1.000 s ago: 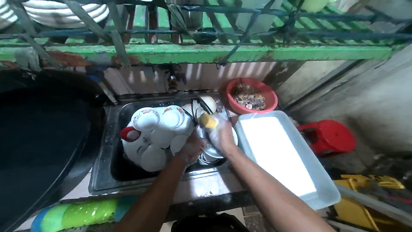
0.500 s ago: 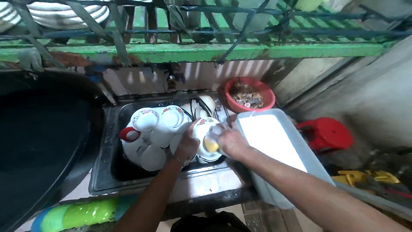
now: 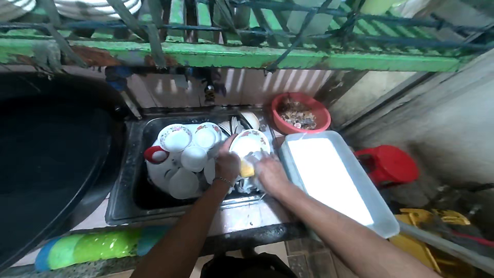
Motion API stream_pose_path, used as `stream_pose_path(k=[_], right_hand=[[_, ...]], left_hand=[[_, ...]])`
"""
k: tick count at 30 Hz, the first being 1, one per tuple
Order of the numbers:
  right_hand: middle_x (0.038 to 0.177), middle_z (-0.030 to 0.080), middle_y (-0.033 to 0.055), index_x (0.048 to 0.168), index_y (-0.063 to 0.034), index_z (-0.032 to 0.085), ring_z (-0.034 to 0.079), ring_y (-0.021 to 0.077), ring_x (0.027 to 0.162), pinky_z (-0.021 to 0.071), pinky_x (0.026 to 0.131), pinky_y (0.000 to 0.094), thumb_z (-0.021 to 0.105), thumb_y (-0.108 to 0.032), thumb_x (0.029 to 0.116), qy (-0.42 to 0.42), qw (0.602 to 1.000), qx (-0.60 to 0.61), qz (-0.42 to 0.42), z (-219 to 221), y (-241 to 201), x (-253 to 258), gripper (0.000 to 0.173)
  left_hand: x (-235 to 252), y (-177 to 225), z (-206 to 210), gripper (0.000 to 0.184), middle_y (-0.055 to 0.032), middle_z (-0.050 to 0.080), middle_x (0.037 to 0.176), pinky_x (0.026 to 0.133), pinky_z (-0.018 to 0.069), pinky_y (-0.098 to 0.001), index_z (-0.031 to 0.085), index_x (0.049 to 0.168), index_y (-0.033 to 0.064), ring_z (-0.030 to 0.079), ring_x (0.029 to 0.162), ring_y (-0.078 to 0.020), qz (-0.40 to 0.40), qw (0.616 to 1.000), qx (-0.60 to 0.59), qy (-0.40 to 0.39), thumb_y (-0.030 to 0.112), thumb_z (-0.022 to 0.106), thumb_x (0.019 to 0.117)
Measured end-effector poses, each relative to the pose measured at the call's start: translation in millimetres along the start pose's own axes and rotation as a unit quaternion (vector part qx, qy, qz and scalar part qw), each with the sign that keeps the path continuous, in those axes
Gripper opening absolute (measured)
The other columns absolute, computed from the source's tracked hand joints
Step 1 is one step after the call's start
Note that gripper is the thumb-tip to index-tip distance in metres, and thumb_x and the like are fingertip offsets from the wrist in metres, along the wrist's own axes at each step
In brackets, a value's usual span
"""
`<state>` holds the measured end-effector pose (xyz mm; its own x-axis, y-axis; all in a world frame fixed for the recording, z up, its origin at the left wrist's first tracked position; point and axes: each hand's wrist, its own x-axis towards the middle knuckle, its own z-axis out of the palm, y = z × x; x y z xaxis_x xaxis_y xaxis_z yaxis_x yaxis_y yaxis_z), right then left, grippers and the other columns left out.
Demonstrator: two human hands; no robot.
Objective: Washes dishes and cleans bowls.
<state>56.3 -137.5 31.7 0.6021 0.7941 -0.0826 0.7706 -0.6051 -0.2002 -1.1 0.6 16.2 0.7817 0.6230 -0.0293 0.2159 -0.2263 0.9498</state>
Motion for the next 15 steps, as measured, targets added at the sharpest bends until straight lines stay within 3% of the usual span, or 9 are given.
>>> stream_pose_path(k=[3,5,7,9,11,12,15], right_hand=[[0.117,0.068,0.0204,0.117,-0.009,0.072,0.061,0.046,0.113,0.0494,0.085,0.0648,0.082,-0.011,0.074,0.099,0.993,-0.057,-0.033,7.4,25.6,11.5,0.044],[0.12,0.068,0.0224,0.123,-0.0082,0.071,0.061,0.0456,0.118,0.0474,0.095,0.0652,0.079,-0.014,0.0805,0.079,0.997,0.005,0.022,13.5,8.8,8.0,0.044],[0.128,0.068,0.0173,0.132,-0.0106,0.067,0.062,0.0379,0.121,0.0482,0.103,0.0591,0.076,-0.023,0.0866,0.038,0.991,0.114,0.053,22.0,-10.6,1.9,0.048],[0.136,0.064,0.0152,0.139,-0.0107,0.062,0.057,0.0344,0.13,0.0439,0.109,0.0558,0.078,-0.032,0.0894,-0.019,0.994,0.104,0.01,21.9,-12.9,-5.6,0.056],[0.138,0.061,0.0198,0.141,-0.0121,0.061,0.052,0.0417,0.134,0.0418,0.107,0.0637,0.081,-0.016,0.083,-0.056,0.997,0.006,-0.061,25.8,2.5,-7.7,0.062],[0.137,0.062,0.0189,0.138,-0.0138,0.063,0.053,0.0428,0.133,0.0454,0.102,0.065,0.08,-0.008,0.0791,-0.042,0.995,-0.041,-0.085,29.5,12.5,-6.2,0.062],[0.126,0.067,0.0215,0.128,-0.0086,0.069,0.061,0.0442,0.121,0.0516,0.093,0.0632,0.073,-0.001,0.0825,0.037,0.99,-0.075,-0.111,24.6,19.2,1.4,0.046]], left_hand=[[-3.5,7.5,-0.7,0.036,-0.0172,0.069,0.127,0.105,0.0493,-0.0511,0.063,0.139,0.0082,0.066,0.119,-0.0279,-0.028,0.999,0.036,0.0,0.01,0.048,0.1061],[1.1,11.5,2.1,0.034,-0.0169,0.07,0.126,0.105,0.049,-0.0509,0.065,0.136,0.0093,0.066,0.119,-0.0276,-0.035,0.999,0.032,0.013,0.015,0.048,0.1076],[9.7,16.2,2.6,0.033,-0.0181,0.069,0.128,0.106,0.0478,-0.0525,0.066,0.136,0.0103,0.065,0.121,-0.03,-0.059,0.997,0.052,0.006,0.015,0.049,0.1077],[21.5,18.2,-5.2,0.034,-0.0196,0.065,0.134,0.109,0.0445,-0.0554,0.064,0.139,0.0113,0.06,0.128,-0.0342,-0.113,0.985,0.116,-0.051,0.018,0.051,0.1079],[36.5,14.7,-14.5,0.033,-0.0213,0.065,0.132,0.105,0.0456,-0.0602,0.065,0.136,0.0105,0.06,0.126,-0.0376,-0.14,0.964,0.178,-0.139,0.018,0.053,0.1065],[44.0,12.8,-17.4,0.032,-0.0223,0.066,0.129,0.102,0.047,-0.0622,0.066,0.134,0.0098,0.062,0.122,-0.0387,-0.146,0.955,0.189,-0.176,0.017,0.055,0.105],[44.7,7.2,-14.5,0.038,-0.0224,0.065,0.127,0.096,0.0521,-0.0561,0.06,0.138,0.0057,0.065,0.114,-0.0348,-0.168,0.972,0.069,-0.147,0.007,0.057,0.1007]])
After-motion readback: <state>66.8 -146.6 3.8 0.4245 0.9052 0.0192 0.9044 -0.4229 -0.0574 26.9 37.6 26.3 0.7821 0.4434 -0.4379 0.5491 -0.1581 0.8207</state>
